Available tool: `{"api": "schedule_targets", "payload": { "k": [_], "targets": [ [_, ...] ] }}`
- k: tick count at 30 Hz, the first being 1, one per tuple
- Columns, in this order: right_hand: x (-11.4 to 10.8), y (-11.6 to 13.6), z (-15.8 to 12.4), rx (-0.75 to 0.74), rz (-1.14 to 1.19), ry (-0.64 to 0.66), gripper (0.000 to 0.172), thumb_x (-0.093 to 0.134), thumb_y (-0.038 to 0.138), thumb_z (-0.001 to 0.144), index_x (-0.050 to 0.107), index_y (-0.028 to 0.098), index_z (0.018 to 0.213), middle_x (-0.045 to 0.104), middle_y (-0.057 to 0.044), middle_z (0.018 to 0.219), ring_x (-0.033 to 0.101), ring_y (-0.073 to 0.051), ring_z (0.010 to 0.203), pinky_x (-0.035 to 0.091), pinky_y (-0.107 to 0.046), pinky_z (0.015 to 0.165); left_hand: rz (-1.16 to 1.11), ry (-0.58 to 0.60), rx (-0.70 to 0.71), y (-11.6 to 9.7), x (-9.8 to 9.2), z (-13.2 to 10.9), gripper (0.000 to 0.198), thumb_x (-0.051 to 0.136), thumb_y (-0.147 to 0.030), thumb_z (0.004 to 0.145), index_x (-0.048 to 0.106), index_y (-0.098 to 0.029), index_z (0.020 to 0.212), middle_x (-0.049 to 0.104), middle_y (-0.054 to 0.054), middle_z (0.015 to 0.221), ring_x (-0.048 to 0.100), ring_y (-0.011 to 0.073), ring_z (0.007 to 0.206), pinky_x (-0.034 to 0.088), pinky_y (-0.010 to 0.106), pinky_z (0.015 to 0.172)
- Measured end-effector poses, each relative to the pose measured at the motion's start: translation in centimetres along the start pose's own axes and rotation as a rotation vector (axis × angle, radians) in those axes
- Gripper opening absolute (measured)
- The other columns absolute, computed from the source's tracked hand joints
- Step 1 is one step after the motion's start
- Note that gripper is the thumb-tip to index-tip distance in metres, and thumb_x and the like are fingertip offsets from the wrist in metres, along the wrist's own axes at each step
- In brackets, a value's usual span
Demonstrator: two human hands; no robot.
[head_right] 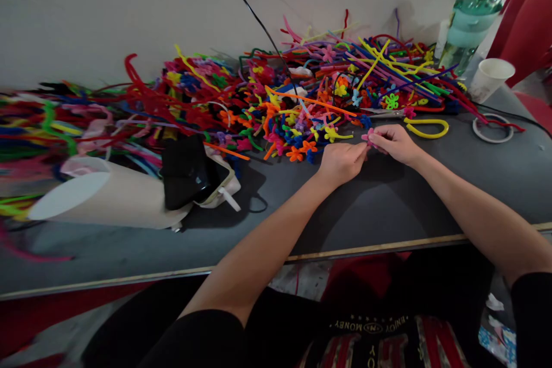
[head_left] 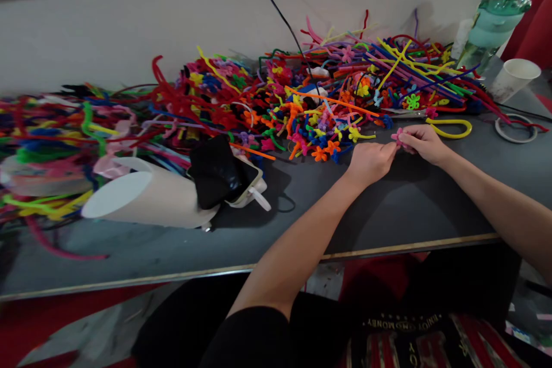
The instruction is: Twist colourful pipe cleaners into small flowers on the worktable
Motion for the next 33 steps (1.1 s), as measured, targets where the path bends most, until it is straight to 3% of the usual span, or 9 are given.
{"api": "schedule_targets", "payload": {
  "k": [5,11,15,19,22,24,26,29,33],
  "targets": [
    [0.1,0.5,-0.1,-0.032,-0.04,0.0,0.054,0.067,0.064,0.079,0.052,0.019,0.053,0.043,0.006,0.047,0.036,-0.006,0.047,0.045,-0.028,0.057,0.046,-0.011,0.028,-0.1,0.0,-0.2,0.037,0.04,-0.028,0.098,0.073,-0.016,0.084,0.07,0.007,0.062,0.062,0.0166,0.056,0.038,0.026,0.054],
    [-0.2,0.3,-0.1,-0.026,0.045,-0.041,0.054,0.066,0.066,0.078,0.054,0.018,0.057,0.044,0.005,0.049,0.036,-0.006,0.044,0.03,-0.023,0.043,-0.154,-0.182,-0.119,1.3,-0.8,-0.3,0.036,0.052,-0.047,0.097,0.074,-0.019,0.1,0.077,0.007,0.087,0.071,0.0172,0.076,0.049,0.026,0.069],
    [-0.3,0.0,-0.1,0.007,0.078,-0.009,0.053,0.068,0.065,0.077,0.06,0.016,0.059,0.047,0.003,0.05,0.04,-0.007,0.045,0.027,-0.023,0.041,-0.293,-0.232,-0.116,1.6,-0.9,-0.2,0.039,0.059,-0.046,0.094,0.068,-0.017,0.118,0.077,0.009,0.102,0.072,0.0182,0.09,0.053,0.029,0.083],
    [0.3,-0.7,-0.3,0.044,0.054,0.003,0.056,0.064,0.071,0.076,0.062,0.016,0.063,0.048,0.002,0.05,0.04,-0.007,0.044,0.027,-0.024,0.041,-0.428,-0.167,-0.118,1.3,-0.5,0.0,0.032,0.062,-0.038,0.093,0.069,-0.019,0.118,0.076,0.009,0.109,0.072,0.0183,0.095,0.054,0.03,0.088],
    [0.4,-0.8,-0.2,0.039,-0.04,-0.008,0.061,0.053,0.074,0.082,0.057,0.017,0.061,0.047,0.002,0.05,0.039,-0.007,0.044,0.028,-0.024,0.042,-0.565,-0.124,-0.262,1.7,0.1,0.0,0.026,0.063,-0.033,0.093,0.071,-0.02,0.113,0.077,0.007,0.103,0.072,0.018,0.092,0.056,0.028,0.08],
    [-0.8,-0.3,0.1,0.009,-0.17,-0.013,0.058,0.047,0.07,0.088,0.058,0.018,0.064,0.051,0.001,0.053,0.044,-0.009,0.048,0.033,-0.024,0.046,-0.681,-0.139,-0.381,2.3,0.5,-0.1,0.023,0.065,-0.034,0.091,0.072,-0.02,0.108,0.077,0.006,0.098,0.072,0.017,0.086,0.057,0.027,0.073],
    [-3.6,0.5,0.4,-0.037,-0.376,-0.061,0.045,0.05,0.057,0.09,0.063,0.018,0.073,0.06,-0.002,0.063,0.053,-0.013,0.058,0.041,-0.027,0.056,-0.809,-0.152,-0.462,3.0,1.1,-0.1,0.022,0.069,-0.035,0.087,0.073,-0.019,0.102,0.077,0.006,0.093,0.071,0.0155,0.079,0.056,0.025,0.068],
    [-9.6,0.9,0.5,-0.025,-0.713,-0.302,0.025,0.064,0.039,0.08,0.067,0.018,0.094,0.069,-0.01,0.09,0.06,-0.021,0.079,0.047,-0.036,0.072,-0.954,-0.147,-0.529,4.0,2.2,0.0,0.023,0.074,-0.036,0.081,0.073,-0.017,0.093,0.076,0.005,0.085,0.068,0.0125,0.068,0.055,0.024,0.062],
    [-12.7,-1.3,0.3,0.112,-1.156,-0.206,0.049,0.078,0.035,0.062,0.066,0.014,0.104,0.065,-0.019,0.111,0.056,-0.035,0.106,0.044,-0.05,0.091,-0.992,-0.157,-0.569,4.7,3.1,0.0,0.03,0.076,-0.044,0.078,0.072,-0.017,0.089,0.073,0.003,0.076,0.061,0.01,0.059,0.053,0.025,0.059]
  ]
}}
Point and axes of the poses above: each hand's wrist, its own z-axis towards the middle knuckle, its own x-axis out of the palm, y = z × x, the point moved 5 cm from there along z, towards the middle knuckle
